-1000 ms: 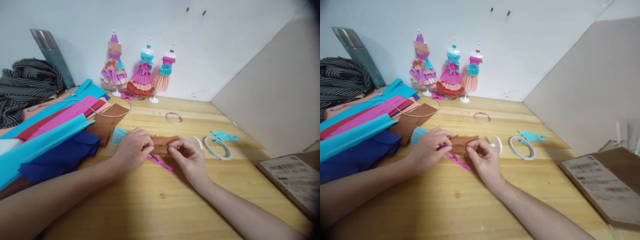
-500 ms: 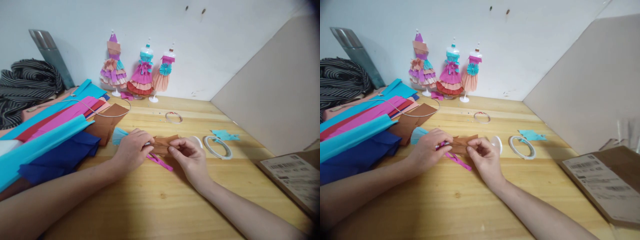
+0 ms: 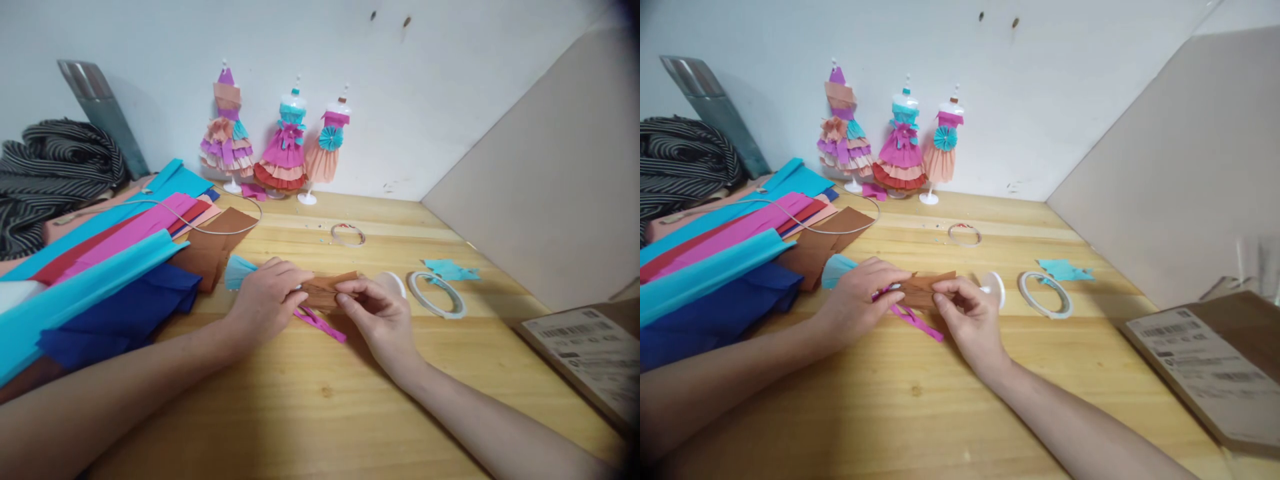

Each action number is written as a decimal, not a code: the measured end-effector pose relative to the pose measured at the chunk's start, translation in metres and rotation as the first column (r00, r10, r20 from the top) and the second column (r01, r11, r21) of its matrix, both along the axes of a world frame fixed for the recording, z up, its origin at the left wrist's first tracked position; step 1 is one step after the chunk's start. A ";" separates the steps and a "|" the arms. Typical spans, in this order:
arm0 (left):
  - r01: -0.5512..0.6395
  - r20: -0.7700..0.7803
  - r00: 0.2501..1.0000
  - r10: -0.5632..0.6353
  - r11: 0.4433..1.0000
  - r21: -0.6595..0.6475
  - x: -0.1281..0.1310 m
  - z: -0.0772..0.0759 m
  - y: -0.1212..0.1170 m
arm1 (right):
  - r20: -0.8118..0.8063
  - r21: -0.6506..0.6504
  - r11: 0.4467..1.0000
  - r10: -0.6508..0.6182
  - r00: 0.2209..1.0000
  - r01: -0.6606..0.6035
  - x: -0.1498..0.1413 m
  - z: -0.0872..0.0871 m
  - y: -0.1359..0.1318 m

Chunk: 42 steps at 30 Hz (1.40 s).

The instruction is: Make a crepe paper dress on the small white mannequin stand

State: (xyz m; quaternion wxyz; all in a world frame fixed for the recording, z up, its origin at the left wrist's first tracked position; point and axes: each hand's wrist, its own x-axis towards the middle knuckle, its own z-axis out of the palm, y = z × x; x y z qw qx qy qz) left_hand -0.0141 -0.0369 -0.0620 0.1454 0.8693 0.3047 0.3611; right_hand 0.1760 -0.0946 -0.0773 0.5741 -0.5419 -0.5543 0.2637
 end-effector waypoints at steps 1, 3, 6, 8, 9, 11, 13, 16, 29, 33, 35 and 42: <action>-0.002 -0.016 1.000 0.002 1.000 0.003 0.000 0.000 0.000 | 0.013 0.009 1.000 0.000 1.000 0.000 0.000 0.001 0.000; -0.010 -0.046 0.999 0.010 1.000 0.009 0.000 0.001 0.000 | 0.031 0.027 1.000 0.008 0.999 -0.008 0.000 0.001 0.000; -0.023 -0.064 0.998 0.024 0.999 0.023 0.000 0.002 -0.001 | 0.052 0.038 0.999 0.013 0.999 -0.015 0.000 0.002 0.000; -0.016 -0.060 0.998 0.017 0.999 0.030 0.000 0.002 -0.001 | 0.067 0.040 0.999 0.009 0.998 -0.012 -0.001 0.002 0.000; -0.011 -0.055 0.998 0.013 0.999 0.033 0.000 0.003 -0.002 | 0.072 0.041 0.999 0.006 0.997 -0.009 -0.001 0.002 0.000; -0.004 -0.043 0.999 0.006 0.999 0.042 0.000 0.003 -0.002 | 0.076 0.042 0.999 0.001 0.997 -0.004 -0.001 0.003 0.000; 0.000 -0.032 0.999 0.001 0.999 0.053 0.000 0.003 -0.003 | 0.071 0.035 0.999 -0.003 0.997 0.000 -0.002 0.003 0.000; 0.002 -0.024 1.000 -0.001 0.998 0.059 0.000 0.003 -0.004 | 0.026 0.019 1.000 0.008 1.000 -0.008 -0.002 0.003 -0.001; -0.035 0.017 0.999 0.035 0.999 -0.022 0.002 0.005 -0.005 | 0.014 0.012 1.000 0.028 1.000 -0.028 -0.002 0.005 0.000; -0.031 0.020 0.999 0.032 0.999 -0.042 0.002 0.006 -0.005 | 0.015 0.004 1.000 0.008 1.000 -0.008 -0.002 0.006 0.001; -0.028 0.026 0.999 0.029 0.999 -0.045 0.002 0.006 -0.005 | 0.004 0.014 1.000 -0.008 1.000 0.008 -0.002 0.006 0.000; -0.026 0.023 0.999 0.028 0.997 -0.066 0.002 0.006 -0.004 | -0.047 0.019 1.000 0.020 0.999 -0.019 -0.002 0.004 -0.002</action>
